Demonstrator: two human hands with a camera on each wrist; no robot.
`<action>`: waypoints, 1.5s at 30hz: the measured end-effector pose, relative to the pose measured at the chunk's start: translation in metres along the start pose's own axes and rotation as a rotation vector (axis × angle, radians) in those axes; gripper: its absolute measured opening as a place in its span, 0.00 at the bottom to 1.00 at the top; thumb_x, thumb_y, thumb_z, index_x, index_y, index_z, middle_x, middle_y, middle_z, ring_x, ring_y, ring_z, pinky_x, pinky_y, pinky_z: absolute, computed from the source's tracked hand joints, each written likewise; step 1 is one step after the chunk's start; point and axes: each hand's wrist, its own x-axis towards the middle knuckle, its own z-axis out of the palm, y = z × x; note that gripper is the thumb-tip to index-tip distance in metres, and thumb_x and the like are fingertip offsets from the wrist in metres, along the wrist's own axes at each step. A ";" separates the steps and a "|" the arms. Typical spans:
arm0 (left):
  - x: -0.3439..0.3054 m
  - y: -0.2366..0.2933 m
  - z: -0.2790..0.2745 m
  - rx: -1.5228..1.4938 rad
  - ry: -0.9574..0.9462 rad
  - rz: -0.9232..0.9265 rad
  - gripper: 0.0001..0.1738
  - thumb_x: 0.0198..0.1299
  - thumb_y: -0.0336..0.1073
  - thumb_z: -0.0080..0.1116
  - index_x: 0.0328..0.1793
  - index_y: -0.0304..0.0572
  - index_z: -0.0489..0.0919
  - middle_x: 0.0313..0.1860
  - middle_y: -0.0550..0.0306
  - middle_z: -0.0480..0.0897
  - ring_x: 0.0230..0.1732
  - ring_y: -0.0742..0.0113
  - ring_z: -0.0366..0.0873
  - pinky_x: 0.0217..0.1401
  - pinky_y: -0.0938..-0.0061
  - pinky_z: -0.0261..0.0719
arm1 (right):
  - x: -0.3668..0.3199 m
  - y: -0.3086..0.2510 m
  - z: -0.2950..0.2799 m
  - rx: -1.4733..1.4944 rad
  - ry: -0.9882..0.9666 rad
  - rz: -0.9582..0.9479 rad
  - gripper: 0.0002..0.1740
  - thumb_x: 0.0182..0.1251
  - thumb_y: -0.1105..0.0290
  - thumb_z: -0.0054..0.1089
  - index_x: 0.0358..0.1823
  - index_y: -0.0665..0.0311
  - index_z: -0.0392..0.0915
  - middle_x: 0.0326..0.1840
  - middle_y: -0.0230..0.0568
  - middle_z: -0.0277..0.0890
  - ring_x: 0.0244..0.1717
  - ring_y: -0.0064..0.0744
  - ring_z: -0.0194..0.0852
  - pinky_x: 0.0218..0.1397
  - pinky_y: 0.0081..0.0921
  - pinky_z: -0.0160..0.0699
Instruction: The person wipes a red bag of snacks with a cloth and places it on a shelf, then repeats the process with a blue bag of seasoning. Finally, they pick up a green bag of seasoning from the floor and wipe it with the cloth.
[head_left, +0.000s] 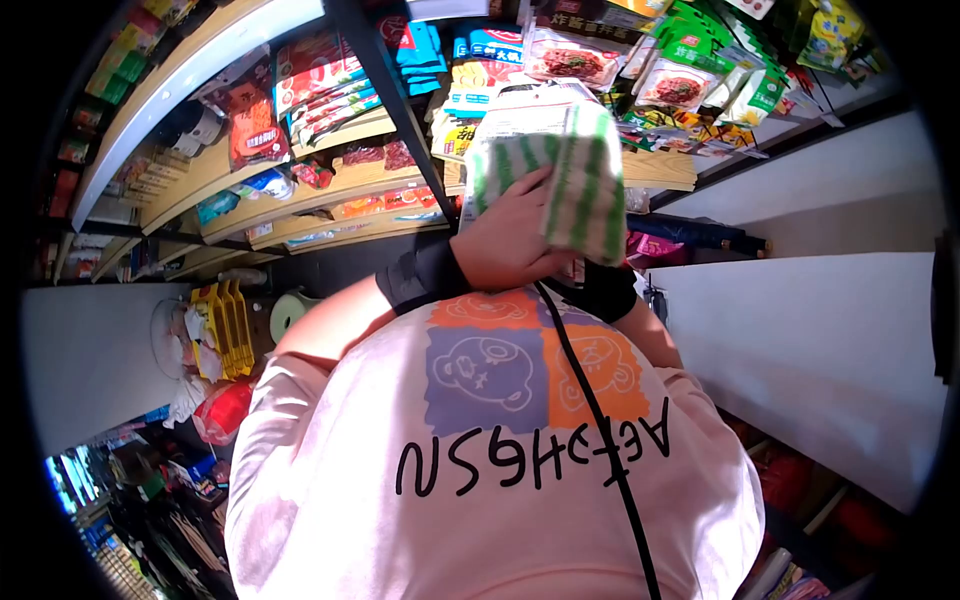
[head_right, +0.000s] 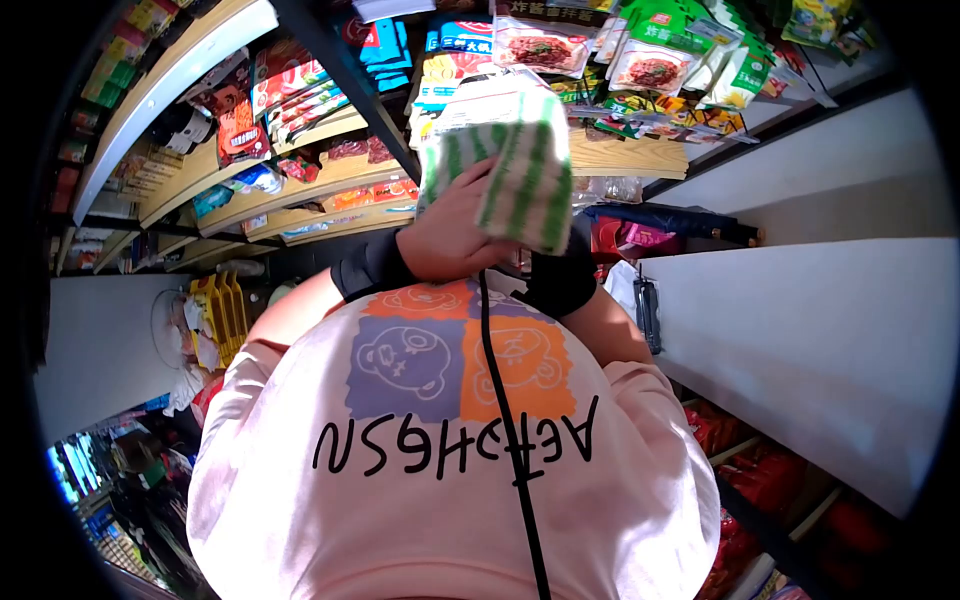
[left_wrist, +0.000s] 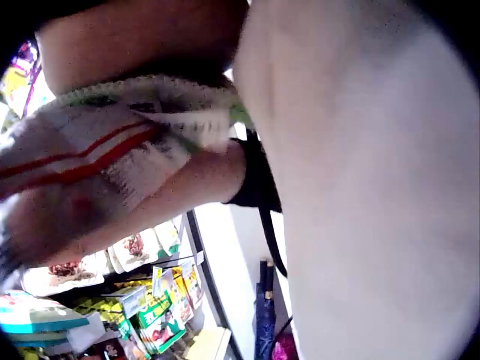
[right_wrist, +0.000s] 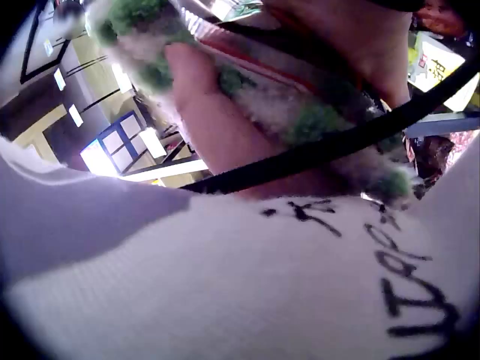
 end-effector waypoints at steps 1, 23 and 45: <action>0.004 -0.003 -0.003 0.019 -0.063 0.038 0.31 0.63 0.47 0.44 0.71 0.44 0.64 0.70 0.44 0.63 0.73 0.44 0.55 0.75 0.51 0.45 | -0.001 -0.003 0.004 -0.003 -0.011 0.006 0.42 0.69 0.34 0.27 0.72 0.60 0.53 0.68 0.49 0.61 0.66 0.45 0.64 0.63 0.39 0.71; -0.104 -0.056 -0.016 -1.717 0.762 -0.897 0.16 0.67 0.47 0.47 0.49 0.46 0.76 0.39 0.58 0.80 0.38 0.66 0.80 0.38 0.74 0.77 | -0.014 -0.017 0.025 -0.074 -0.241 0.181 0.41 0.69 0.38 0.33 0.73 0.60 0.52 0.69 0.50 0.59 0.68 0.47 0.61 0.65 0.46 0.68; -0.121 -0.038 -0.083 -1.312 1.309 -0.715 0.15 0.66 0.29 0.51 0.57 0.31 0.69 0.49 0.50 0.79 0.47 0.65 0.79 0.49 0.72 0.79 | 0.028 0.001 0.086 0.264 -0.558 0.449 0.40 0.69 0.46 0.48 0.73 0.61 0.49 0.71 0.52 0.55 0.70 0.54 0.57 0.66 0.62 0.60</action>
